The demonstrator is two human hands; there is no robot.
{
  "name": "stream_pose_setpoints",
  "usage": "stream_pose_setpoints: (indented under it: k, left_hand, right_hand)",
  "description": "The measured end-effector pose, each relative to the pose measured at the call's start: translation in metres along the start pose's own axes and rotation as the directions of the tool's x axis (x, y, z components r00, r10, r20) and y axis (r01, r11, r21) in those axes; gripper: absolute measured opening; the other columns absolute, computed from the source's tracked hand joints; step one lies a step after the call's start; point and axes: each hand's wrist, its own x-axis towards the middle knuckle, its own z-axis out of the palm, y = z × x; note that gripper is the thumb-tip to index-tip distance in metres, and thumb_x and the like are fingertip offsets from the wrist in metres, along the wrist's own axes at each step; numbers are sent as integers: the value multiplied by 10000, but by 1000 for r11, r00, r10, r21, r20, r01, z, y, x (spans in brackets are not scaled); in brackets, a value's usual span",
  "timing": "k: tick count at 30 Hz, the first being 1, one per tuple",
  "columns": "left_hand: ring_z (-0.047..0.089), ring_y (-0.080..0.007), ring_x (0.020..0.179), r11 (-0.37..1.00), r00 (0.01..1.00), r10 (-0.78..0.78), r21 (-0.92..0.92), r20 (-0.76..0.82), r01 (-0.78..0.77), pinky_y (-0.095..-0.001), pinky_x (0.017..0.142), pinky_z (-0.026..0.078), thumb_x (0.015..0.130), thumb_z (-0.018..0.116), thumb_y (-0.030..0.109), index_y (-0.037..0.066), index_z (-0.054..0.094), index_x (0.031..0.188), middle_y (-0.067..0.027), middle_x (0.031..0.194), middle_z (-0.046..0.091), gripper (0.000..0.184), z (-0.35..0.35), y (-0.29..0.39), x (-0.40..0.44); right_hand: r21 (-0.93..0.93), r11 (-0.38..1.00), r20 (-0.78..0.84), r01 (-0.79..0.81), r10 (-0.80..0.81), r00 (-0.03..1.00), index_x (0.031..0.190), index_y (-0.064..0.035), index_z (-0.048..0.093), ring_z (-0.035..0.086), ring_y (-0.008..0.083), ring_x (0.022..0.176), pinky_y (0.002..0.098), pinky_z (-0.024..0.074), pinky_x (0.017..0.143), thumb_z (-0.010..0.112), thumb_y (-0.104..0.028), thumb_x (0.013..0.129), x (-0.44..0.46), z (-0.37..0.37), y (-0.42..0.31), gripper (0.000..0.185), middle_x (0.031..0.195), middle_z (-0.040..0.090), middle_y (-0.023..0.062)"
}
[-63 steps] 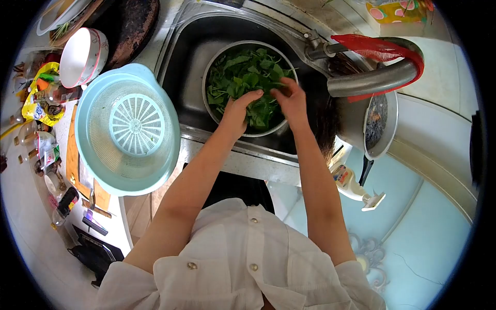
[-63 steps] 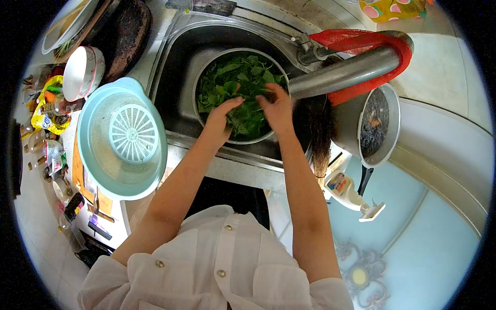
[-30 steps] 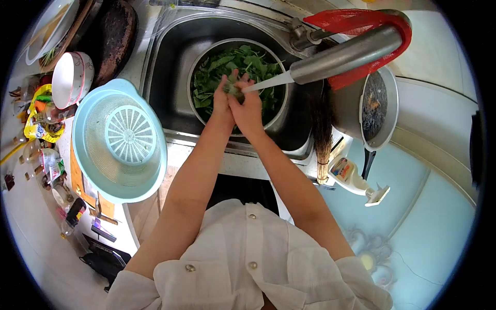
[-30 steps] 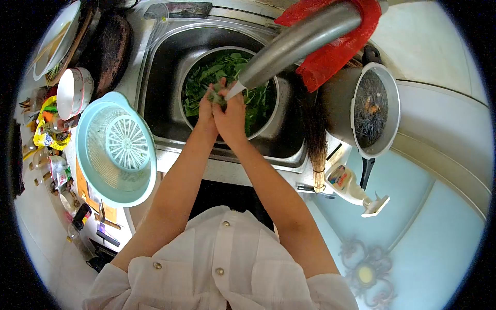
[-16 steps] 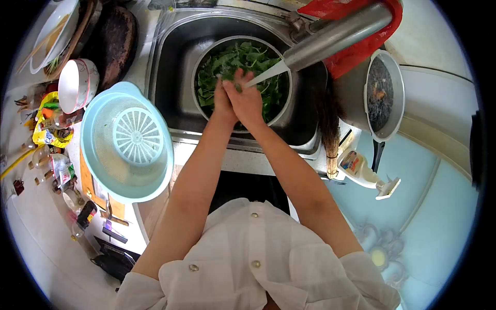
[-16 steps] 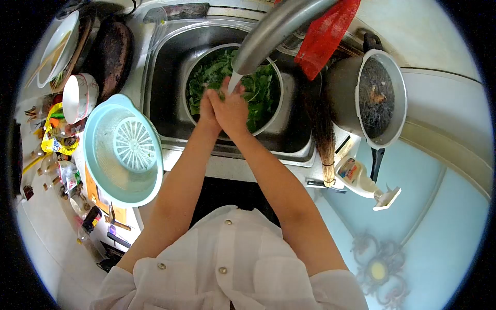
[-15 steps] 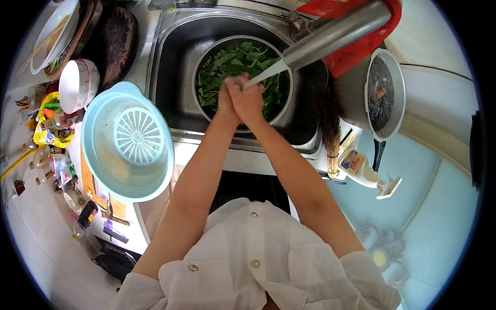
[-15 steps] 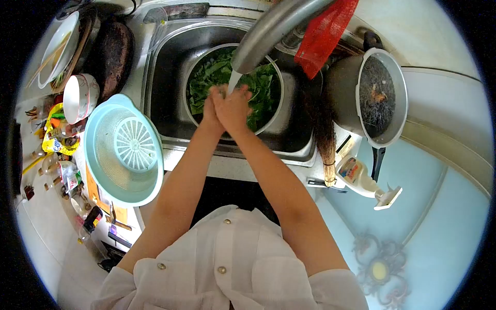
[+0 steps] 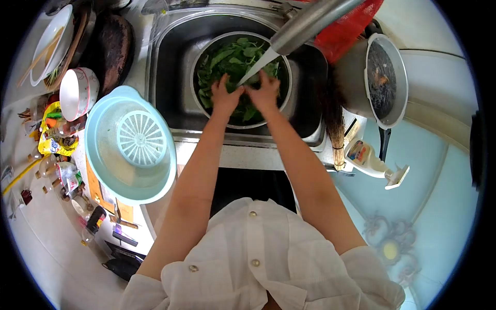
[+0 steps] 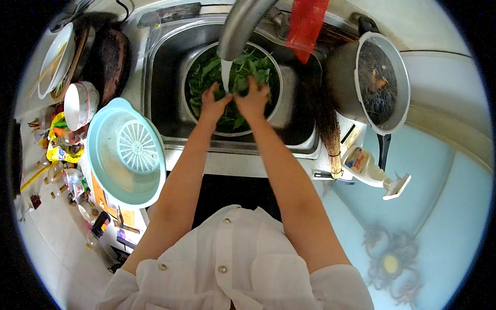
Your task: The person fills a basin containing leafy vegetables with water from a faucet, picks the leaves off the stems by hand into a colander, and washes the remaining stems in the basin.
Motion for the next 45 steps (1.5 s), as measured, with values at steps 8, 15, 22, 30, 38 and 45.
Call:
stream_pose_setpoints:
  k: [8,15,22,30,38,45]
  left_hand:
    - [468,-270,1119,229,907,-70,-878,416,420,-426,950,362,889,535,423,77,444,1267,-115,1220,498,520,-20,13,-6]
    - [556,-247,932,97,774,208,-800,598,592,-418,787,468,890,468,519,50,517,1144,-103,1033,562,536,-8,-26,28]
    - [543,-236,987,327,884,-217,-822,415,466,-393,831,461,930,504,178,31,484,1195,-92,1104,544,305,-21,15,-20]
    - [266,-439,1264,767,879,477,493,-11,-410,-552,1020,247,770,685,307,126,365,1354,-197,1442,227,689,-23,-5,15]
    - [161,-489,1296,499,892,421,779,165,-379,-645,1009,186,851,569,254,105,233,1416,-167,1467,133,673,14,-9,24]
    - [446,-393,1077,742,885,464,529,39,-412,-507,923,368,682,724,69,9,474,1199,-209,1195,449,578,-24,17,30]
  right_hand:
    - [627,724,277,-288,139,951,1125,24,555,586,264,864,383,449,747,711,-207,758,-3,-10,-23,461,945,619,168]
    - [616,776,214,-139,4,977,936,78,613,520,362,965,443,443,778,730,-372,663,-41,8,-46,540,1001,552,237]
    - [-26,928,-65,372,-373,926,1014,26,594,498,350,966,423,394,849,580,-241,839,-7,5,-16,319,972,522,207]
    - [-174,970,-22,168,-174,984,1385,-197,328,157,462,1303,635,235,990,604,-384,826,-5,-16,-2,652,1472,109,173]
    - [-666,696,397,269,25,917,1406,-191,326,64,455,1336,664,161,1005,585,-340,832,17,13,-1,647,1485,108,142]
    - [-158,947,262,280,-234,936,1220,-123,530,340,383,1169,587,346,921,673,-76,691,36,-14,1,550,1162,433,136]
